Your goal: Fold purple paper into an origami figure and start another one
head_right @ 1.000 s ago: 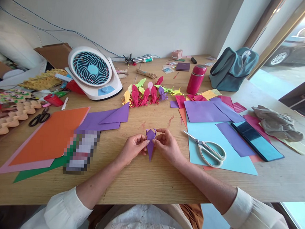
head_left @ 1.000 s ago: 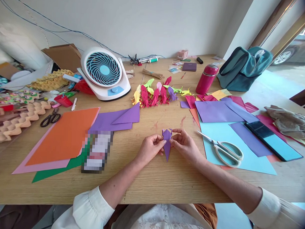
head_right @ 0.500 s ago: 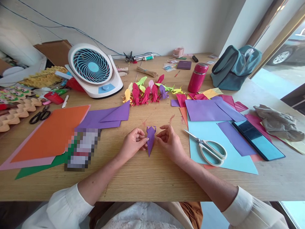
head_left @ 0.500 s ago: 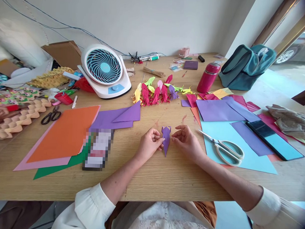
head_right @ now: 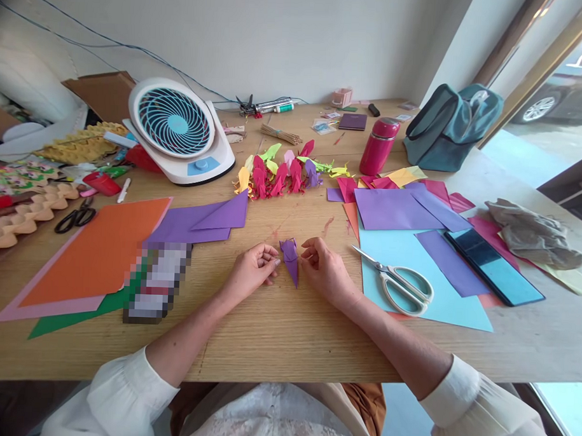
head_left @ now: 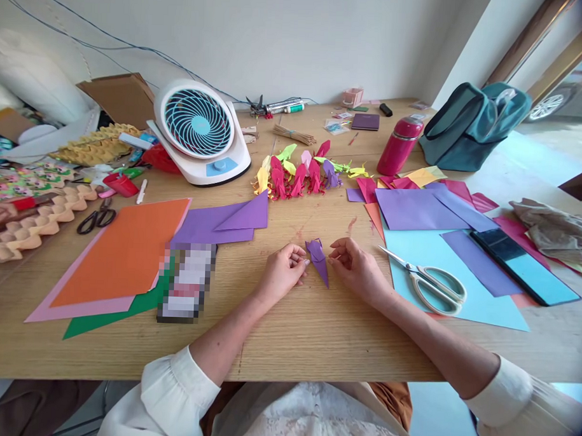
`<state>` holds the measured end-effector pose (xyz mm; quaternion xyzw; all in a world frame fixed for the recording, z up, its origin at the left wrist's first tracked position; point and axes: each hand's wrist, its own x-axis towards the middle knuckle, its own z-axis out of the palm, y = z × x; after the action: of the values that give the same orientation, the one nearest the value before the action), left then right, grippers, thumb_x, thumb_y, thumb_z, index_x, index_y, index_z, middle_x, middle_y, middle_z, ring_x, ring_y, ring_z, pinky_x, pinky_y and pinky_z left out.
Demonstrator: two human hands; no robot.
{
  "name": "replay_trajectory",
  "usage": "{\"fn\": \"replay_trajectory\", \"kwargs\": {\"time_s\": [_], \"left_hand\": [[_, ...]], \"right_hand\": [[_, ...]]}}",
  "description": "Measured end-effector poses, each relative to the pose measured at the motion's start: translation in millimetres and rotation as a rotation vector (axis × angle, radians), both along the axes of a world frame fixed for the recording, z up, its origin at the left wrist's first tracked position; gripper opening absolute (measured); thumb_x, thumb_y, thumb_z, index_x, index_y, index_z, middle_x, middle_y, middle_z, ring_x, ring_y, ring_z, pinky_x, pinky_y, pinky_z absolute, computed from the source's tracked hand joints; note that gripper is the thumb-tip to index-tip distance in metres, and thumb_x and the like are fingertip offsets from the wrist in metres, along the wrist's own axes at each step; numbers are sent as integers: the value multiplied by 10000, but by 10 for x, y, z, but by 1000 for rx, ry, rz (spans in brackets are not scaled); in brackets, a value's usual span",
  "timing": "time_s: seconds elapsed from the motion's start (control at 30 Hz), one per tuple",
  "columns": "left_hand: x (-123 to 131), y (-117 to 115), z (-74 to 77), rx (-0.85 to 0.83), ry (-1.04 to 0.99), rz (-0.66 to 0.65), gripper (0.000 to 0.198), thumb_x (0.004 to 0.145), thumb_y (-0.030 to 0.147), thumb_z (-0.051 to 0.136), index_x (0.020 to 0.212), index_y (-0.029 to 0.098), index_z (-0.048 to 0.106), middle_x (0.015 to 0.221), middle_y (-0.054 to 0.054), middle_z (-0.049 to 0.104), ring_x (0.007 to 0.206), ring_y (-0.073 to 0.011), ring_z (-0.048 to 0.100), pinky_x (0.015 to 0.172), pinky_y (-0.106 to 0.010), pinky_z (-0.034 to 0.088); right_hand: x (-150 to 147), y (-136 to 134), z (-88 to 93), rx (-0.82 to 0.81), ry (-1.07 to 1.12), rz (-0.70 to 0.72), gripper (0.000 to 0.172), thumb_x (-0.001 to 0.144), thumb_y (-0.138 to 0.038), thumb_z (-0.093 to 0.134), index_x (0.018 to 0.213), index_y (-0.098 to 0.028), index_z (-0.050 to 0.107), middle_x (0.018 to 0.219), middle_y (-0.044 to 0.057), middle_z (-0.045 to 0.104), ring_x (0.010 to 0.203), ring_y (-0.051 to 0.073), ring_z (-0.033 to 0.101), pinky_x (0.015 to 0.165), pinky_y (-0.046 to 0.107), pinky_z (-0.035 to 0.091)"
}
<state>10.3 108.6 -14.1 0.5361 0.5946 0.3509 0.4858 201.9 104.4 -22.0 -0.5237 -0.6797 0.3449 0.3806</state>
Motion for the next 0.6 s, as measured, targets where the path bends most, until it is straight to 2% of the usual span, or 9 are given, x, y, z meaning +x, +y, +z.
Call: {"fn": "replay_trajectory", "kwargs": {"time_s": [0.13,0.23,0.33,0.4,0.47,0.53,0.6], "left_hand": [[19,9,-12,18,99,-50,109,823,155,649,930,168,632,686,27,603,522,-102,612,389,-174,475],[25,9,-72,182,215,-123,138,790,146,683,923,177,666,705,17,635,552,-98,599,492,-195,499],[30,4,-129,355,256,-129,170,761,103,689,909,182,664,862,-13,684,614,-82,602,622,-217,530],[31,4,-140,374,194,-97,125,791,122,655,899,180,630,932,-26,684,621,-77,606,588,-204,527],[26,11,-124,331,77,-50,103,826,194,636,910,181,578,941,-33,673,630,-92,626,485,-178,500],[14,24,-87,287,-55,-8,203,836,280,644,985,187,543,945,-38,657,649,-113,644,410,-165,478],[0,33,-41,274,-153,-15,279,838,332,652,1052,186,547,959,-43,647,661,-116,642,397,-166,489]], "right_hand": [[-84,4,15,-33,-108,2,303,835,-265,614,1115,-235,503,897,14,697,672,149,632,630,285,466],[-124,10,-9,-26,-164,-24,375,798,-217,649,1145,-255,514,895,-3,697,663,144,622,642,286,451],[-118,28,-48,-42,-55,-45,384,786,-205,642,1142,-253,505,858,-13,684,654,138,602,634,278,447],[-91,49,-70,-76,96,-36,358,801,-255,633,1127,-238,487,835,-10,669,648,135,594,598,262,442],[-54,72,-82,-119,215,-6,355,815,-325,627,1120,-220,479,808,-8,649,625,130,576,548,247,424],[-19,88,-79,-160,277,24,395,817,-376,628,1141,-202,485,789,-7,635,606,127,561,515,238,406],[6,90,-59,-199,289,70,428,821,-397,623,1173,-184,506,770,-9,623,585,124,545,496,235,385]]}}
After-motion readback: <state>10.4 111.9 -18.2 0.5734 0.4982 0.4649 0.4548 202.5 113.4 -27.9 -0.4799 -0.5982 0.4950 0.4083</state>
